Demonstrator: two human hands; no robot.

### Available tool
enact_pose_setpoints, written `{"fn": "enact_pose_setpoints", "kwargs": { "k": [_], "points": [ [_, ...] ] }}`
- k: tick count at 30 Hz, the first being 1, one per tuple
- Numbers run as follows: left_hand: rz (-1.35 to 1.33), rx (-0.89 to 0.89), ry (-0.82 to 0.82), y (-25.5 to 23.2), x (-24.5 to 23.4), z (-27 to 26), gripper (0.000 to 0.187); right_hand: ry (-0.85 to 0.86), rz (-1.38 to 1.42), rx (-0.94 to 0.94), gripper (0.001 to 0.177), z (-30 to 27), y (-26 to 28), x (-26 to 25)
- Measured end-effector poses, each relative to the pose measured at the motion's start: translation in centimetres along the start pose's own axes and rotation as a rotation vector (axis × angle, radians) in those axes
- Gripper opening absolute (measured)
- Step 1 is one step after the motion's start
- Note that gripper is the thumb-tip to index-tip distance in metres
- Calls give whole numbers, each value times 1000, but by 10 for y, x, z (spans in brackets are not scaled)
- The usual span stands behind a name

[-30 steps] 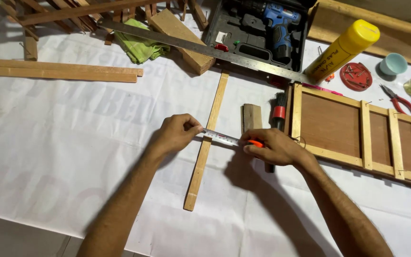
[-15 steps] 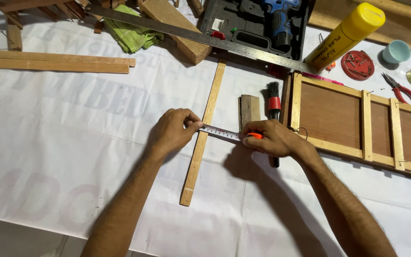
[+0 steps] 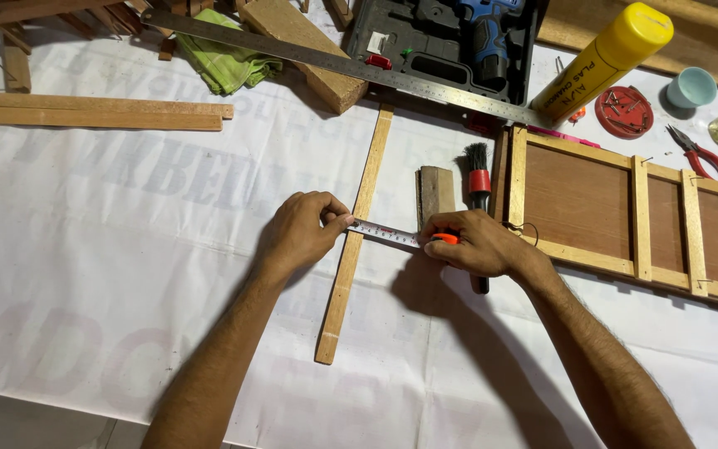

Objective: Measuring and assembling a small wooden frame using a measuring tape, hammer, and sandpaper.

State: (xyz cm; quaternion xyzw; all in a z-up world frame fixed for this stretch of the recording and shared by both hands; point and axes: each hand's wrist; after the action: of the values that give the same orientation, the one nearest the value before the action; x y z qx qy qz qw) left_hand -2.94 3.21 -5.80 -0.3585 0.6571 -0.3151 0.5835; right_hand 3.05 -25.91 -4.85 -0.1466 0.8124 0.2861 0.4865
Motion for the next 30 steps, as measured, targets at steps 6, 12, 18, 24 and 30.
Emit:
{"fn": "enact_pose_setpoints", "kwargs": {
  "k": [6,12,18,24,30],
  "points": [
    [4,20,6,3,0,3,21,-28,-19,-25,35,-3,1,3],
    [-202,-31,71,22,2,46,21,-40,19,-111,37,0,-2,-21],
    [-307,89,-37,16,9,110,17,-14,3,43,41,31,-9,-64],
    [-399,84,-62,28,23,148,17,14,-3,51,49,67,-28,-72],
    [-409,-35,-122,10,12,140,18,77,-31,144,51,83,-25,-80]
  ]
}}
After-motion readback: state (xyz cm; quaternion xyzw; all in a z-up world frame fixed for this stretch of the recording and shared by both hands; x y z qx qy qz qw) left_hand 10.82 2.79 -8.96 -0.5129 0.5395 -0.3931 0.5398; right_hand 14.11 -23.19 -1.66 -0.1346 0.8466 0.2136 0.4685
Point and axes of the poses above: each hand's wrist, its own z-axis towards the middle knuckle, its own x-axis out of the palm, y = z × x, and after that the axes turned 14 degrees about -z, right-handed
